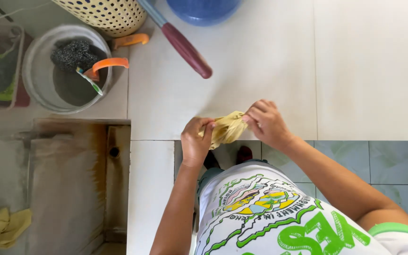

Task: Clean the countertop surface using a yellow cloth.

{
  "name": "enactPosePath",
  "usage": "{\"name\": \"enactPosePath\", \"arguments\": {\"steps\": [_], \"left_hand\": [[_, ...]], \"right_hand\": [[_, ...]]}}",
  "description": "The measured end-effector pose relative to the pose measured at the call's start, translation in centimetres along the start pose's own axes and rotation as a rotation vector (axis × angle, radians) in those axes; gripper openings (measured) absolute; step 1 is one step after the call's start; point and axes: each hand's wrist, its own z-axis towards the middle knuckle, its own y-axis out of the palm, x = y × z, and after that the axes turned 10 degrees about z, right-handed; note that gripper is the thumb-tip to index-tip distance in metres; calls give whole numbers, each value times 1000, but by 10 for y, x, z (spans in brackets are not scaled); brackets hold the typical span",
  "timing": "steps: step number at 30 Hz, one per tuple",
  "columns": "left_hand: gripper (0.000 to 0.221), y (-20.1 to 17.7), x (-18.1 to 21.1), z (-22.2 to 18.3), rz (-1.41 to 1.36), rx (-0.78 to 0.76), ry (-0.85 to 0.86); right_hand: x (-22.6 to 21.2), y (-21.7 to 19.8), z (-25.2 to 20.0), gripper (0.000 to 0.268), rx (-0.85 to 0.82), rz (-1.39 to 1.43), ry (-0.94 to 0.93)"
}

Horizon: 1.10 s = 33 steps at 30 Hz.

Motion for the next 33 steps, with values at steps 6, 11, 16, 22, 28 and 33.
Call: {"name": "enactPosePath", "arguments": {"steps": [6,11,16,22,28,33], "left_hand": [[3,-11,81,17,-128,3,84],[6,-10,125,30,-147,28,181],[14,14,160,36,-186,-202,387],[27,29,158,57,-380,-282,392],[10,5,175,60,-175,-157,384],[8,4,187,46,-223,-153,354]], "right_hand": [[-24,-73,-11,23,215,-34,-31],[-25,-110,-29,10,292,93,56],[-39,-113,-18,34,270,392,66],[61,-81,-43,49,2,632,390],[28,-166,-30,36,102,283,92],[18,-188,-52,39,149,329,159]]}}
